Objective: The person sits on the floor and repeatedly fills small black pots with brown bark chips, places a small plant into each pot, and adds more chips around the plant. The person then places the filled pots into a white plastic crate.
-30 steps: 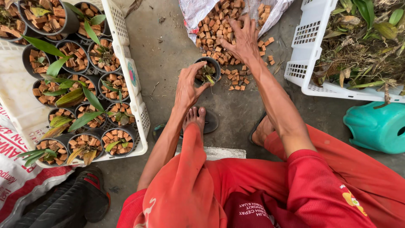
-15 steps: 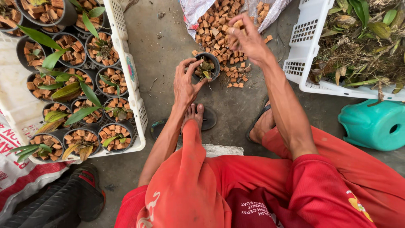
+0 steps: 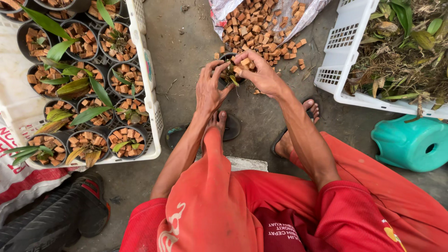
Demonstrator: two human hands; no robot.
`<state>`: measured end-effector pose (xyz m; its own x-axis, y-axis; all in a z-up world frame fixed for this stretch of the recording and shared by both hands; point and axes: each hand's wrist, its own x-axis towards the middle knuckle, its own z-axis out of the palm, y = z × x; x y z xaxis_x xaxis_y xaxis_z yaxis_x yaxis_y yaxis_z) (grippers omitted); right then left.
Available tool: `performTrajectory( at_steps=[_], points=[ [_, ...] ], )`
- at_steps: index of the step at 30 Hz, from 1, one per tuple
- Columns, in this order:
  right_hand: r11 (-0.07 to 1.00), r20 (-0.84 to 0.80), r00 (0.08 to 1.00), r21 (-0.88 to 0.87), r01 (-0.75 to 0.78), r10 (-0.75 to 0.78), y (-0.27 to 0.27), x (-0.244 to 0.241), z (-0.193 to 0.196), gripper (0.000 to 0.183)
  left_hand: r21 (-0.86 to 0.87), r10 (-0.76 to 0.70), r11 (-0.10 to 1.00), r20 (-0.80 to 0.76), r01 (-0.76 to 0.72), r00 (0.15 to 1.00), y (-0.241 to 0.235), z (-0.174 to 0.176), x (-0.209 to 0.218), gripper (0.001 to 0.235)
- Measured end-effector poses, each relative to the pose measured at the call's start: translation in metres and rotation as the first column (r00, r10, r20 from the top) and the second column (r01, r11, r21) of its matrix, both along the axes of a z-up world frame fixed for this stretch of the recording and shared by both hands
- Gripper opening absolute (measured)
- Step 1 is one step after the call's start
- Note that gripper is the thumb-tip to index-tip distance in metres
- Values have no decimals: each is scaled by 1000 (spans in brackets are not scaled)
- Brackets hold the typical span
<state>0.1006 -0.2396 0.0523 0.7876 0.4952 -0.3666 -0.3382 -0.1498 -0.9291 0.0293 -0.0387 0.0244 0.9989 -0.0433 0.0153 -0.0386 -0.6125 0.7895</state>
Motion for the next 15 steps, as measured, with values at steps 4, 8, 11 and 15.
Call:
performTrajectory(
  at_steps=[4, 8, 11, 15],
  points=[
    [999, -123, 992, -34, -10, 6, -1, 6, 6, 29, 55, -4, 998, 72, 0, 997, -3, -5, -4, 68],
    [977, -46, 992, -172, -125, 118, -1, 25, 13, 31, 122, -10, 992, 132, -6, 991, -3, -12, -13, 72],
    [967, 14, 975, -134, -216, 220, -1, 42, 20, 30, 159, -41, 987, 180, 12, 983, -6, -20, -16, 73],
    [916, 15, 933, -192, -351, 361, 17, 56, 19, 29, 201, -45, 980, 207, 3, 977, -11, -34, -23, 69]
  ],
)
